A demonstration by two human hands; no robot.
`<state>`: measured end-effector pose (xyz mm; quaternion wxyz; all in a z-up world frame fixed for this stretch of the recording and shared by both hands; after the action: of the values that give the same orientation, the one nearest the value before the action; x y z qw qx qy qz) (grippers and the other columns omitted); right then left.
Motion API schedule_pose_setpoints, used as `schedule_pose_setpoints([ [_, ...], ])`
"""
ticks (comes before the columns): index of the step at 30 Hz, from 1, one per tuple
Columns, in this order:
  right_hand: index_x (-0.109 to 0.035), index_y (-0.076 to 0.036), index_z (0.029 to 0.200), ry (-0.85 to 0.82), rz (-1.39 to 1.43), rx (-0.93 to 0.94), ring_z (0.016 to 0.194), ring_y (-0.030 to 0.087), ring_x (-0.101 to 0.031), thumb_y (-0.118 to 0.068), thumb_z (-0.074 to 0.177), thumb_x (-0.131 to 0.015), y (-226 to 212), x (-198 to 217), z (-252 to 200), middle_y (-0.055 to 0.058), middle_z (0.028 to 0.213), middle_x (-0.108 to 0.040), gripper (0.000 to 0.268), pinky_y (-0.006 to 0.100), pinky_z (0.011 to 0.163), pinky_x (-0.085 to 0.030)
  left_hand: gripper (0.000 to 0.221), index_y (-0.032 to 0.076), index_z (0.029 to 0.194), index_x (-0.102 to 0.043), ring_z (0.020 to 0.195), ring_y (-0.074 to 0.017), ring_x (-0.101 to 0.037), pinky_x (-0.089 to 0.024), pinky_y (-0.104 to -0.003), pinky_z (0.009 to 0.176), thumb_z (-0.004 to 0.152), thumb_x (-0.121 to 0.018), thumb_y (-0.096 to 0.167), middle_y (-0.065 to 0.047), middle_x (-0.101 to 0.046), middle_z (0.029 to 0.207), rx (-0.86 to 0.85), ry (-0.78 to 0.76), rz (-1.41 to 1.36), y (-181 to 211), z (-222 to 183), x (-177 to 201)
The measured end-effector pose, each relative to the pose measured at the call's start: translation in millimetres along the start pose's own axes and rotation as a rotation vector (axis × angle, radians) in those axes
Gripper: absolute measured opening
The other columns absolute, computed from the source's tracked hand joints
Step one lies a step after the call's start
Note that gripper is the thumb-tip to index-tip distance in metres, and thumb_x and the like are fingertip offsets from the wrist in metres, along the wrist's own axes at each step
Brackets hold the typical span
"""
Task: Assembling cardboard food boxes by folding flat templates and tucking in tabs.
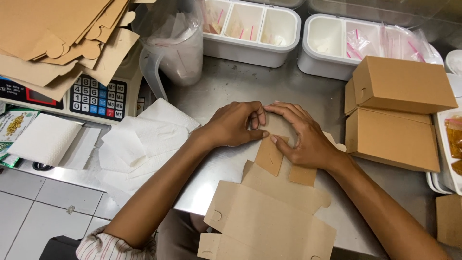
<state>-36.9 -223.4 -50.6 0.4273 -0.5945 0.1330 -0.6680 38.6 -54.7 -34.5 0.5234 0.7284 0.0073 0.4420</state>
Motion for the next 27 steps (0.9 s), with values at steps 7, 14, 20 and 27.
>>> schedule_pose_setpoints([
  [7, -0.068, -0.004, 0.130, 0.200, -0.139, 0.108, 0.124, 0.040, -0.063, -0.002, 0.091, -0.064, -13, 6, -2, 0.012, 0.121, -0.068, 0.039, 0.051, 0.104, -0.047, 0.010, 0.007, 0.088, -0.070, 0.065, -0.0289, -0.071, -0.054, -0.044, 0.066, 0.084, -0.077, 0.013, -0.008, -0.070, 0.070, -0.029, 0.102, 0.107, 5, -1, -6],
  [14, -0.080, -0.006, 0.105, 0.373, -0.423, 0.029, 0.081, 0.032, -0.073, -0.006, 0.093, -0.070, -46, 53, -23, 0.011, 0.087, -0.069, 0.015, 0.039, 0.070, -0.059, 0.013, 0.006, 0.085, -0.070, 0.069, -0.0325, -0.073, -0.058, -0.046, 0.070, 0.091, -0.071, 0.018, -0.010, -0.070, 0.070, -0.082, 0.112, 0.309, 14, -4, -12],
  [20, -0.079, 0.005, 0.082, -0.094, -0.443, -0.623, 0.073, 0.046, -0.076, -0.041, 0.091, -0.062, -78, 82, -34, 0.027, 0.068, -0.074, 0.050, 0.057, 0.074, -0.058, 0.045, -0.001, 0.088, -0.072, 0.078, -0.0393, -0.076, -0.058, -0.052, 0.078, 0.085, -0.074, 0.044, -0.018, -0.073, 0.075, -0.035, 0.065, 0.299, 55, -29, -5],
  [27, -0.078, 0.001, 0.065, -0.330, -0.399, -0.701, 0.043, 0.027, -0.066, -0.046, 0.090, -0.067, -74, 73, -38, 0.015, 0.045, -0.063, 0.055, 0.041, 0.056, -0.056, 0.042, 0.003, 0.091, -0.077, 0.075, -0.0366, -0.077, -0.058, -0.049, 0.076, 0.077, -0.077, 0.043, -0.012, -0.078, 0.077, 0.039, -0.047, 0.229, 52, -28, -3],
])
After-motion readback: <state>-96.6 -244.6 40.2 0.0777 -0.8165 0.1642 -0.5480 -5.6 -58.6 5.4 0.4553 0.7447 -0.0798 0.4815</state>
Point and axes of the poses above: each hand's wrist, its own z-axis towards the middle knuckle, its own x-axis out of the back of the hand, y = z × x, the point moved 4 cm from there along z, towards the middle knuckle
